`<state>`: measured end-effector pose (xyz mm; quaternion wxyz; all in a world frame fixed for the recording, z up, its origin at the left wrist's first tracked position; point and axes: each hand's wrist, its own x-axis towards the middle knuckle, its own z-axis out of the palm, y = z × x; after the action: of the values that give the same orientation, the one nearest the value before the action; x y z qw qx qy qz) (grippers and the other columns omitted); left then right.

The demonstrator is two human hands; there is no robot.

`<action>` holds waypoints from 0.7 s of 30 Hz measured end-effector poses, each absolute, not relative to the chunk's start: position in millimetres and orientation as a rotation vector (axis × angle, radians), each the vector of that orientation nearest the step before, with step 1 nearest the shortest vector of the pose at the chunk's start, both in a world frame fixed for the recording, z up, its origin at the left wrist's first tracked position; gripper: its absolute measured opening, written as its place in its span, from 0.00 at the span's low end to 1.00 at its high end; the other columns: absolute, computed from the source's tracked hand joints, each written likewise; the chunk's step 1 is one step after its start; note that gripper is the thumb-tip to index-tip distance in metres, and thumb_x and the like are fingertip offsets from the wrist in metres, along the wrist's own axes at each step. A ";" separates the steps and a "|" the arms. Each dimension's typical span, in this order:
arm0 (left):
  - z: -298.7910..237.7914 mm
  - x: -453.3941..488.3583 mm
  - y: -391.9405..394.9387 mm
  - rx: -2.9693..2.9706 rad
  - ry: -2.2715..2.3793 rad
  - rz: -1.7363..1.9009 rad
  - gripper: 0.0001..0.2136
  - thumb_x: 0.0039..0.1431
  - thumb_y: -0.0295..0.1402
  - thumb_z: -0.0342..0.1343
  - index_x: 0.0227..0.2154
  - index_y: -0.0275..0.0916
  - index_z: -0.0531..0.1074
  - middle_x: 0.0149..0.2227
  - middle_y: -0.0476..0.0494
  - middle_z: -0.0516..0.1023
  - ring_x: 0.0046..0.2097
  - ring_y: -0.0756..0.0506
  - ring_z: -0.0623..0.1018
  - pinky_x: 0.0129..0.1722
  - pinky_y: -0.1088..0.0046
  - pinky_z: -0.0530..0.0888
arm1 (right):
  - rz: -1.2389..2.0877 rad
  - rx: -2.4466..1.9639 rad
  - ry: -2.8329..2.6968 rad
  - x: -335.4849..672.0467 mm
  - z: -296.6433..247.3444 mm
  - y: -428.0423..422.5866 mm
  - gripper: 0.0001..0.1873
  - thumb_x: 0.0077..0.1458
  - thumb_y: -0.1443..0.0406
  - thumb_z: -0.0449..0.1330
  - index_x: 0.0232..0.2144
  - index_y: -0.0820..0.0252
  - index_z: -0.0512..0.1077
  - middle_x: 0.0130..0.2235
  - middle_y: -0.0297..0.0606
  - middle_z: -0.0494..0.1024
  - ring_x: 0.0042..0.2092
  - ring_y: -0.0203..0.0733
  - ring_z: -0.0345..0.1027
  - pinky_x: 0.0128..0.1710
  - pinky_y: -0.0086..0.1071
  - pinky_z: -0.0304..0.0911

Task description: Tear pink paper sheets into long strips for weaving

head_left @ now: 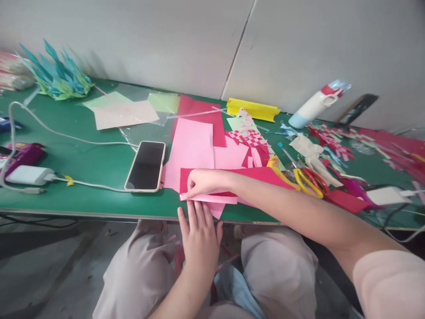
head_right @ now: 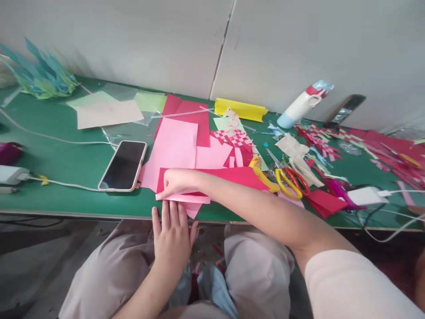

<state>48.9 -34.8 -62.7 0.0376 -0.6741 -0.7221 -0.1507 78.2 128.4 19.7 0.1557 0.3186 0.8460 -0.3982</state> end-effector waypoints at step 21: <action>-66.2 46.6 -36.3 -2.102 -2.200 -0.490 0.25 0.63 0.40 0.43 0.55 0.24 0.65 0.58 0.26 0.67 0.62 0.30 0.61 0.61 0.43 0.54 | -0.898 0.863 2.112 53.1 34.5 137.2 0.09 0.40 0.65 0.58 0.26 0.64 0.75 0.27 0.38 0.73 0.26 0.35 0.60 0.22 0.29 0.52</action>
<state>46.6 -36.3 -66.2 0.0300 -0.6817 -0.7135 -0.1591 53.1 137.2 34.5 0.3382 0.3314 0.8106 -0.3446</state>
